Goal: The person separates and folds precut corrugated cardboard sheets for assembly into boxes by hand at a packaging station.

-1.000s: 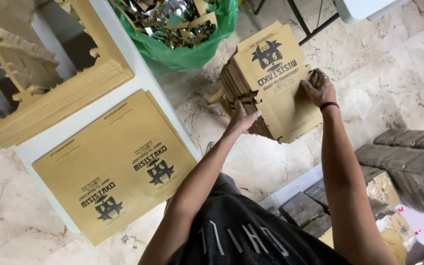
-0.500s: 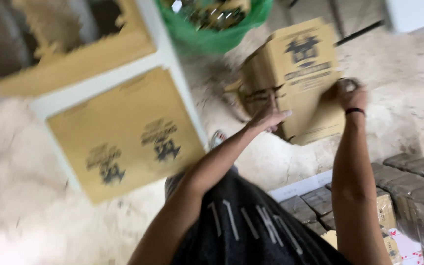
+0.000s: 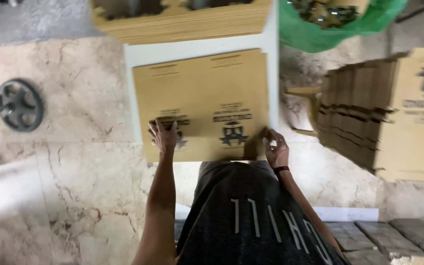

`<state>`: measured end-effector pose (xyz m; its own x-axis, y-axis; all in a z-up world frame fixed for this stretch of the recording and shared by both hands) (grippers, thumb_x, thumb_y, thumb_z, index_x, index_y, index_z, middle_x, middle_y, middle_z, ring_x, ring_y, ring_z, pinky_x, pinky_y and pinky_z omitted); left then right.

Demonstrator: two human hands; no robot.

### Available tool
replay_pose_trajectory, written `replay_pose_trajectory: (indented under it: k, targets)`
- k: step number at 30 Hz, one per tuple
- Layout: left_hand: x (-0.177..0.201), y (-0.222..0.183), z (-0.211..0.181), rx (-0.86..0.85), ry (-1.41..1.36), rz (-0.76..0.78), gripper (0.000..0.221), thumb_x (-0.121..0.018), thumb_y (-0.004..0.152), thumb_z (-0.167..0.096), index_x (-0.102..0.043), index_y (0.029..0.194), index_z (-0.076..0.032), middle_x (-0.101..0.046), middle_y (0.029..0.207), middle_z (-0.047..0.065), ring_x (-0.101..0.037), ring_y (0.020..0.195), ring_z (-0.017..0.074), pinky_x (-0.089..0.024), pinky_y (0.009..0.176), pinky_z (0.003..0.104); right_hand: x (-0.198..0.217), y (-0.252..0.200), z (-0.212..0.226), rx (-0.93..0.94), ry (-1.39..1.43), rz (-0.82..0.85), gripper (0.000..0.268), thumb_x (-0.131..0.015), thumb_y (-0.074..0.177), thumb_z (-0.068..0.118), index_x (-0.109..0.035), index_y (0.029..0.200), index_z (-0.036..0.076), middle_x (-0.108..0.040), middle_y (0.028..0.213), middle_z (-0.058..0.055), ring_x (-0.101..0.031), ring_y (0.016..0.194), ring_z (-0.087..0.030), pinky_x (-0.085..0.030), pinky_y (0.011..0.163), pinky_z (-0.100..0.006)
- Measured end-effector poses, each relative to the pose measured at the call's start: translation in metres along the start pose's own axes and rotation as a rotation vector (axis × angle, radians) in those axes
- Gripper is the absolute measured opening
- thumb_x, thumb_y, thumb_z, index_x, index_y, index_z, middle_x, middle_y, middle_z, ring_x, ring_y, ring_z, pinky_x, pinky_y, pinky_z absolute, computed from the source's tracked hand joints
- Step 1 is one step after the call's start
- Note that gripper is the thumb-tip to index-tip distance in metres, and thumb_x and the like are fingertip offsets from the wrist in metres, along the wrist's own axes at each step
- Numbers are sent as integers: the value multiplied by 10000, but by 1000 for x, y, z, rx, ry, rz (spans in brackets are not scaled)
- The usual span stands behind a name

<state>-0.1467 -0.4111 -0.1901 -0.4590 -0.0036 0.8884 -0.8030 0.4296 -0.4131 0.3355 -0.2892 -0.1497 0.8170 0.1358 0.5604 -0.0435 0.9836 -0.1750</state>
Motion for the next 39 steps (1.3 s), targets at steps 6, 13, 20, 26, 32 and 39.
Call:
replay_pose_trajectory:
  k: [6,13,20,26,32,39]
  targets:
    - [72,84,-53,-592,139,-10,740,-558,1012,-563,-372,1604,-162,-271,1664,197,-243,1519,483,-293,1156,697,-38,-15,4,55,-491,-161,440,-810,902,299,-662,1254,79,-627,1280,-129,-653,1095,-340,-633,820,-445]
    - [37,142,-213,-1206,264,158,787,-691,982,-438,-305,1612,-166,-488,1551,113,-285,1510,341,-256,1138,730,-17,-79,-76,-441,-275,-502,528,-779,994,367,-554,1405,123,-597,1340,-136,-601,1255,-333,-515,1064,-450]
    - [-89,75,-360,-1376,165,260,591,-735,884,-491,-592,1405,-252,-704,1221,31,-625,1194,286,-466,1005,502,-101,-127,-139,-1107,1104,-617,522,-627,1038,433,-440,1490,251,-478,1408,-197,-523,1295,-479,-415,1050,-693]
    - [-74,31,-365,-1300,273,427,563,-740,916,-401,-548,1420,-241,-630,1341,98,-527,1222,359,-468,975,518,-74,-117,-54,-1220,845,-622,395,-654,910,337,-636,1277,193,-536,1114,-148,-550,1032,-331,-539,834,-522]
    - [20,78,-300,-1007,333,258,765,-678,988,-514,-321,1598,-219,-375,1640,111,-300,1504,401,-195,1153,703,-39,-104,-83,-955,457,-492,499,-795,918,419,-686,1279,92,-680,1233,-183,-654,1155,-347,-581,924,-486]
    - [84,213,-144,-749,302,-4,331,-594,1048,-450,-616,1227,-173,-573,1274,183,-536,1232,449,-585,846,600,-46,-61,-66,-646,-18,-77,430,-766,1004,468,-710,1264,130,-727,1141,-196,-686,1090,-385,-554,943,-509]
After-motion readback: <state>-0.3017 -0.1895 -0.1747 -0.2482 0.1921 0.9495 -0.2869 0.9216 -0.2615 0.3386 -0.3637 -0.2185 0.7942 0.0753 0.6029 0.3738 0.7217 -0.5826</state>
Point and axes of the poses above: each hand's wrist, its own y-axis towards the middle knuckle, its own x-axis out of the back of the hand, z = x × y, the point moved 8 cm from there along y, towards the middle knuckle
